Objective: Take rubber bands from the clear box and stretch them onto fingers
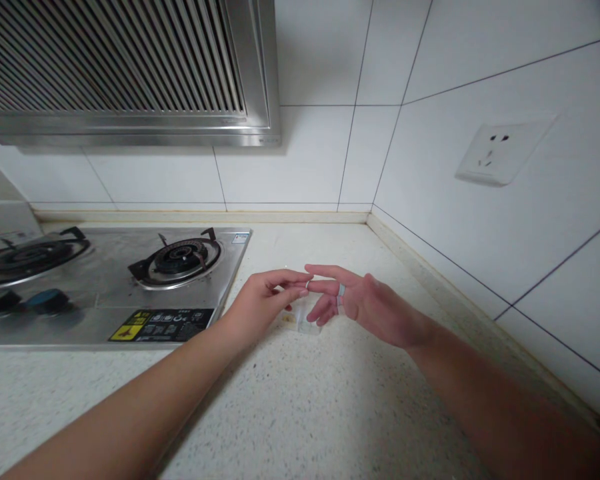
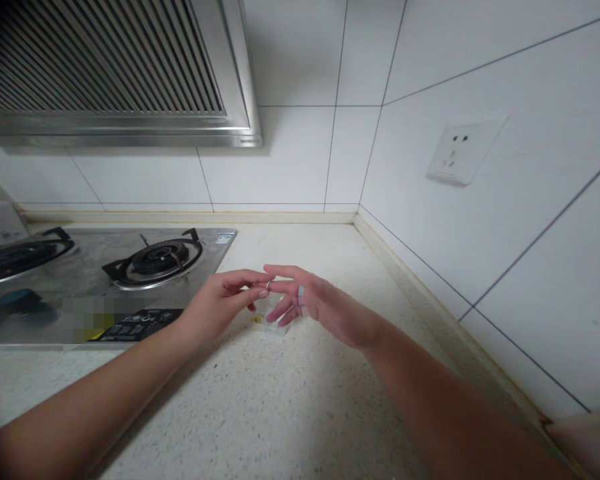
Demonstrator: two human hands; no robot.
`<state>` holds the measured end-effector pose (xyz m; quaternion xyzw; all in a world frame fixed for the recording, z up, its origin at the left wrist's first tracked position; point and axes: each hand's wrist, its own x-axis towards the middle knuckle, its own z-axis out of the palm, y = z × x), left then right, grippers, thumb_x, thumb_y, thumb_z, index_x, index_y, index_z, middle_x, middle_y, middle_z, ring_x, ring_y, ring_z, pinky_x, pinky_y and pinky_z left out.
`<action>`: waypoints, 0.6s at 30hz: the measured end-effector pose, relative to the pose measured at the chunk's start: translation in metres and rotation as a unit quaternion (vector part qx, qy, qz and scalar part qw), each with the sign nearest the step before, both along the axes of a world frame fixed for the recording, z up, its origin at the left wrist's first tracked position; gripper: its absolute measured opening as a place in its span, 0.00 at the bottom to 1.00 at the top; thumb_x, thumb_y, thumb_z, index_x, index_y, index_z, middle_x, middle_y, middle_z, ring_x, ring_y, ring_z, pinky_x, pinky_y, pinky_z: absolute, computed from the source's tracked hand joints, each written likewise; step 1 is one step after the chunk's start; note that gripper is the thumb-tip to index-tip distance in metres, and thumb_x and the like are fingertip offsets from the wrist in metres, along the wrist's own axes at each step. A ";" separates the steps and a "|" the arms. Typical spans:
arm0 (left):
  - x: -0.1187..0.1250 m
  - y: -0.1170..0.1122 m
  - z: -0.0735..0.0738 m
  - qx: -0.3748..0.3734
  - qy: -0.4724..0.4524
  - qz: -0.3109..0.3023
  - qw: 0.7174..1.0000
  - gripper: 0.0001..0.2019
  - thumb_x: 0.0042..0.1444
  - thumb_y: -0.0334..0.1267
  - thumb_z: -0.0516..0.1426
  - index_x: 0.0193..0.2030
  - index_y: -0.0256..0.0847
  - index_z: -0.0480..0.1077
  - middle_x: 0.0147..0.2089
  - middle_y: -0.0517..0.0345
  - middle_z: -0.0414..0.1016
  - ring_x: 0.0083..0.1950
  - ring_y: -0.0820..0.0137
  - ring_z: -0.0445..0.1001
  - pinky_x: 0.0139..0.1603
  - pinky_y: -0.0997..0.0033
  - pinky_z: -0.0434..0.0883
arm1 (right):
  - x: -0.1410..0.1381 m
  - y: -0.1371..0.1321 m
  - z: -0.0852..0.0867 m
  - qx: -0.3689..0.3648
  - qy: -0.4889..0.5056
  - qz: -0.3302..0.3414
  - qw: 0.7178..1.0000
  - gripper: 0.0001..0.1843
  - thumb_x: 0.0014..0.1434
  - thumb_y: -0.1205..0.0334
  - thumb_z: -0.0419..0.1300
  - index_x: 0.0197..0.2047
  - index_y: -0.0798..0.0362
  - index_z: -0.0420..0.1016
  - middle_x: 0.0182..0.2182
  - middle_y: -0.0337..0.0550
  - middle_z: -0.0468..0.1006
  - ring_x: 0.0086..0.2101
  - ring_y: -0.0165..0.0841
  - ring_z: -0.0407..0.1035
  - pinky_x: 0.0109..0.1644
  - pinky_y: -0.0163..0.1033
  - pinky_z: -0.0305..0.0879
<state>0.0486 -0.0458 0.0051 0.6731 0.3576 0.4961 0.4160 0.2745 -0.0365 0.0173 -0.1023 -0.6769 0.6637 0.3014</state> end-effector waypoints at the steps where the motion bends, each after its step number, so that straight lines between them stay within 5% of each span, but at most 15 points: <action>1: 0.001 -0.002 0.000 -0.004 -0.002 -0.019 1.000 0.08 0.57 0.35 0.65 0.44 0.41 0.81 0.43 0.54 0.83 0.42 0.67 0.78 0.46 0.66 0.73 | -0.001 -0.002 0.000 0.001 -0.004 0.009 1.000 0.41 0.67 0.30 0.43 0.72 0.47 0.54 0.65 0.58 0.64 0.47 0.42 0.72 0.55 0.53 0.64; 6: 0.010 -0.012 0.000 -0.062 0.000 -0.167 0.984 0.08 0.62 0.37 0.62 0.43 0.37 0.81 0.34 0.53 0.83 0.33 0.66 0.79 0.46 0.60 0.75 | -0.011 -0.013 0.002 0.007 -0.015 0.070 0.997 0.44 0.65 0.27 0.43 0.73 0.46 0.53 0.67 0.57 0.60 0.46 0.42 0.72 0.55 0.55 0.65; 11: 0.006 -0.011 0.004 -0.047 -0.015 -0.081 0.995 0.20 0.52 0.35 0.69 0.53 0.39 0.76 0.43 0.52 0.83 0.39 0.64 0.80 0.43 0.63 0.76 | -0.013 -0.017 0.008 0.019 -0.017 0.067 0.997 0.45 0.64 0.26 0.43 0.73 0.46 0.55 0.69 0.57 0.57 0.52 0.46 0.70 0.54 0.53 0.65; 18: -0.002 -0.004 0.006 -0.045 -0.037 -0.059 0.997 0.10 0.53 0.35 0.68 0.41 0.36 0.79 0.39 0.50 0.83 0.40 0.65 0.80 0.43 0.65 0.75 | -0.011 -0.011 0.008 -0.018 -0.002 0.057 0.998 0.45 0.63 0.26 0.46 0.73 0.44 0.55 0.66 0.56 0.63 0.54 0.48 0.69 0.57 0.55 0.62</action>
